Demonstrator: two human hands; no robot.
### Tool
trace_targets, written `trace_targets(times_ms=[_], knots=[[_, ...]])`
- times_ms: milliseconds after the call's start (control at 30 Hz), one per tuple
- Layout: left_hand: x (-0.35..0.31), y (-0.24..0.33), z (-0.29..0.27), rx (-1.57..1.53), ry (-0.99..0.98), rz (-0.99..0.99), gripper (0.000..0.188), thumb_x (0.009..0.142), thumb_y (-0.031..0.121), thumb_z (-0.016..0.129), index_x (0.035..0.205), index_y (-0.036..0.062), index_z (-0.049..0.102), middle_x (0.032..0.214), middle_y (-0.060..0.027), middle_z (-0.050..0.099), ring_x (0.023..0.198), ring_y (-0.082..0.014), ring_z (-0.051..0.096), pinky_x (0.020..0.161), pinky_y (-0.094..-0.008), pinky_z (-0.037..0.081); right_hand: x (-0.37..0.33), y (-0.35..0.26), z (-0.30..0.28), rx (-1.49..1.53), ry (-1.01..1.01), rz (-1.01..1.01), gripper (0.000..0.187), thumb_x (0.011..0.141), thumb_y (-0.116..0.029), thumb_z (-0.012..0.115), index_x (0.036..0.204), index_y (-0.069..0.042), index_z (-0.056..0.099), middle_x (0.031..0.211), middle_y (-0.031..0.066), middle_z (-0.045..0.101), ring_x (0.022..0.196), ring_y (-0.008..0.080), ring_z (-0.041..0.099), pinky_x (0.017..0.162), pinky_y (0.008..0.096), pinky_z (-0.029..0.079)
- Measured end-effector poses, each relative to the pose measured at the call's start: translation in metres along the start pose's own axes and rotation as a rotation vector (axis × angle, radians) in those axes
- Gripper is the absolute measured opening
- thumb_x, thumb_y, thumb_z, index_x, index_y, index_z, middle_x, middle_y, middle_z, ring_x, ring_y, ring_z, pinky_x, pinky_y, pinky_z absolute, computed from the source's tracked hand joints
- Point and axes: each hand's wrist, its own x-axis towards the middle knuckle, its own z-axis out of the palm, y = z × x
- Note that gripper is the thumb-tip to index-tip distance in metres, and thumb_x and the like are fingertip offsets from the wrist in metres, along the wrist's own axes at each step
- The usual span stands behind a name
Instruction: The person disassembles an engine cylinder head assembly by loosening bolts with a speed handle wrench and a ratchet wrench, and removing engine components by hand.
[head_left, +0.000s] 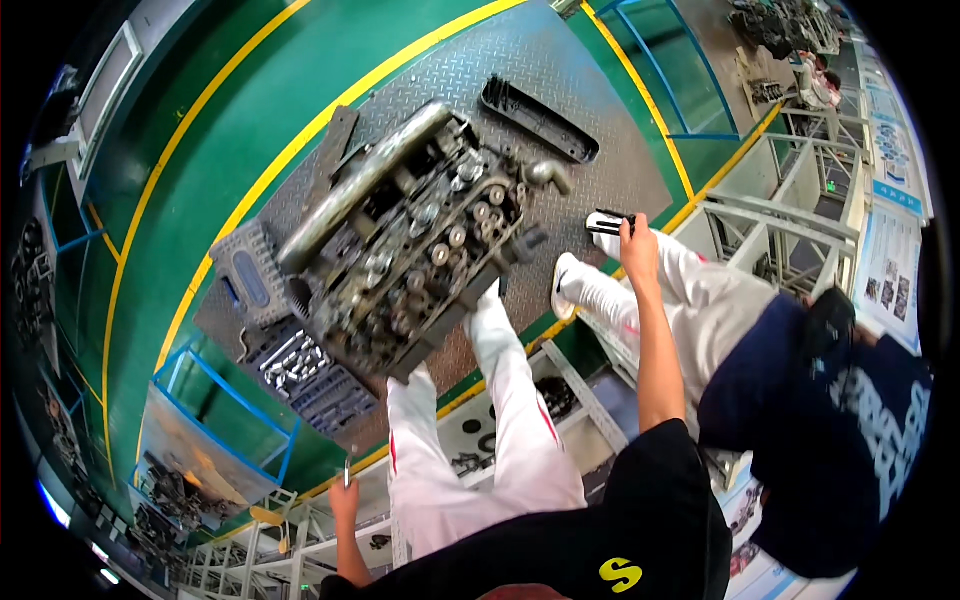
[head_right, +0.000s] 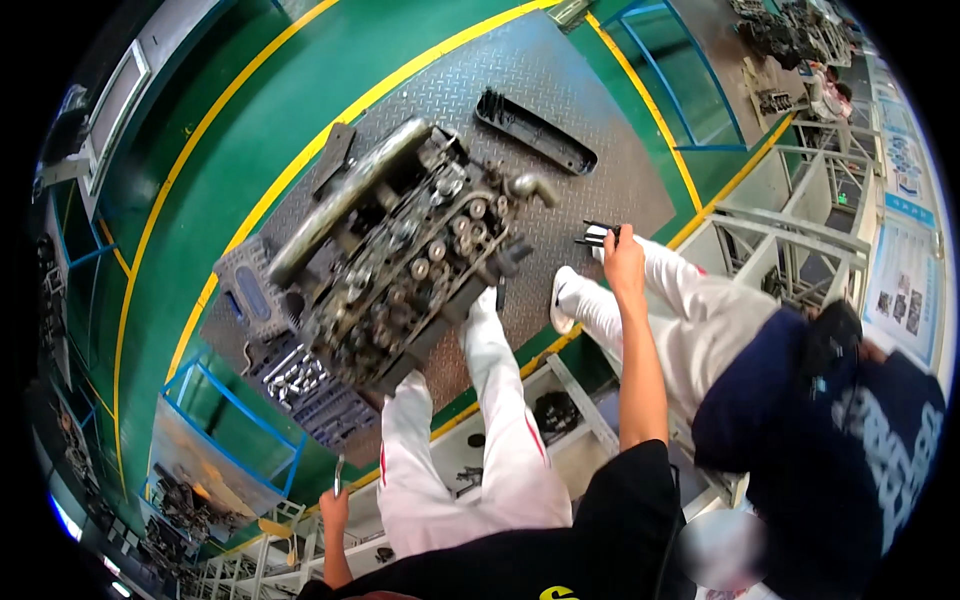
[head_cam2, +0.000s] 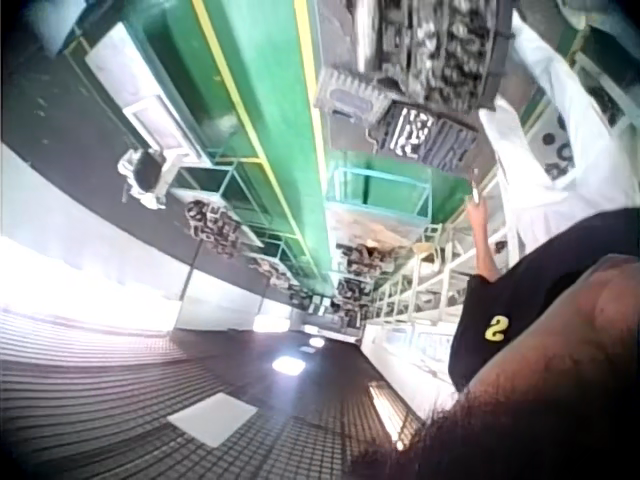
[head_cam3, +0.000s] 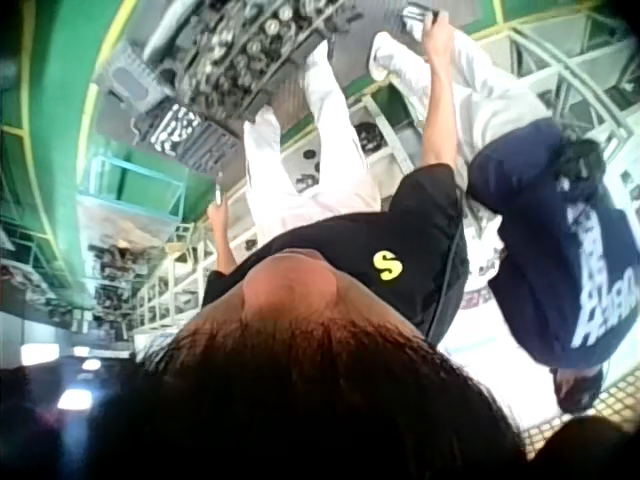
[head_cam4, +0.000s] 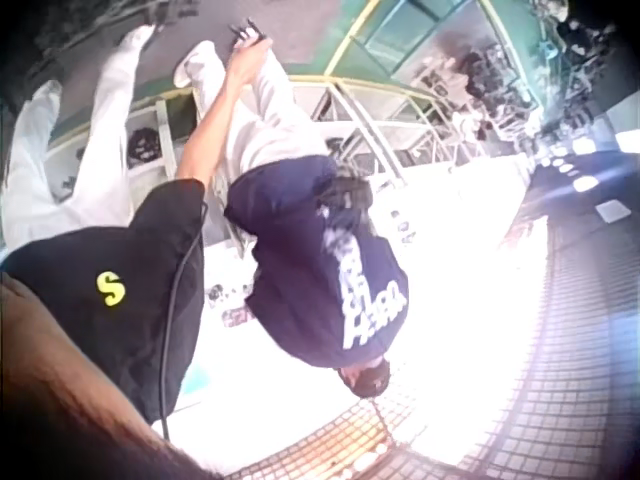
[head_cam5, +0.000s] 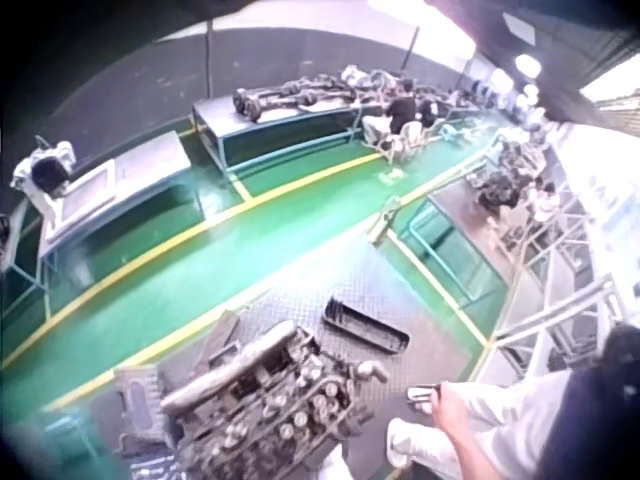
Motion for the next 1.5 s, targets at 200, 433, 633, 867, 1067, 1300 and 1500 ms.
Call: trace_targets(times_ms=[200,433,633,867,1067,1300,1500], knots=[[0.008,0.039,0.036,0.155,-0.06,-0.074,0.036,0.084,0.028,0.067,0.076,-0.0071,0.064,0.061,-0.0263,0.056,0.055,-0.0396,0.056,0.059,-0.0496,0.045,0.178,0.063,0.123,-0.006,-0.179,-0.251,0.026,0.097,-0.024,0.06,0.109,-0.002,0.052,0.087,0.0323,0.066,0.084,0.0536,0.063,0.072,0.0621,0.049],[0.003,0.099,0.071,-0.216,0.05,-0.37,0.034,0.087,0.019,0.069,0.07,-0.0076,0.057,0.061,-0.011,0.053,0.062,-0.0181,0.045,0.06,-0.0427,0.038,0.293,0.034,0.243,-0.08,-0.314,-0.524,0.024,0.098,-0.021,0.059,0.101,-0.001,0.047,0.091,0.0295,0.066,0.091,0.0506,0.063,0.074,0.0598,0.049],[-0.028,0.053,0.092,-0.25,0.058,-0.335,0.031,0.096,0.025,0.067,0.093,-0.0062,0.063,0.069,-0.0101,0.059,0.066,-0.0172,0.045,0.058,-0.0429,0.04,0.357,-0.014,0.311,-0.344,-0.353,-0.704,0.014,0.096,-0.012,0.053,0.107,-0.005,0.049,0.097,0.0223,0.066,0.089,0.0408,0.07,0.076,0.0527,0.057],[-0.042,0.043,0.132,-0.034,-0.048,-0.369,0.042,0.09,0.028,0.069,0.073,-0.0097,0.062,0.058,-0.0147,0.055,0.057,-0.0185,0.046,0.051,-0.0483,0.038,0.405,-0.034,0.35,-0.503,-0.464,-0.74,0.014,0.095,-0.005,0.048,0.109,-0.004,0.052,0.099,0.0243,0.068,0.092,0.0436,0.07,0.076,0.0503,0.059],[-0.041,0.038,0.155,-0.099,-0.01,-0.491,0.042,0.095,0.024,0.064,0.068,-0.0077,0.059,0.054,-0.0058,0.05,0.055,-0.0135,0.041,0.047,-0.0423,0.033,0.425,-0.04,0.379,-0.494,-0.528,-0.845,0.014,0.092,-0.003,0.052,0.106,-0.004,0.055,0.098,0.0238,0.069,0.091,0.0445,0.07,0.076,0.0516,0.059],[-0.035,0.062,0.174,-0.344,0.16,-0.396,0.028,0.097,0.022,0.065,0.092,-0.0055,0.062,0.079,-0.0077,0.062,0.073,-0.0162,0.051,0.059,-0.0367,0.042,0.446,-0.047,0.367,-0.05,-0.328,-0.528,0.053,0.088,-0.021,0.073,0.132,-0.003,0.049,0.108,0.0309,0.068,0.104,0.0484,0.065,0.087,0.0532,0.054],[-0.057,0.023,0.164,-0.343,0.34,-0.018,0.03,0.101,0.023,0.058,0.089,-0.0039,0.062,0.079,-0.0111,0.061,0.072,-0.022,0.051,0.059,-0.0416,0.04,0.372,0.029,0.346,-0.133,-0.556,-0.521,0.035,0.091,-0.015,0.062,0.124,-0.005,0.055,0.104,0.0278,0.068,0.102,0.0462,0.066,0.086,0.0528,0.055]])
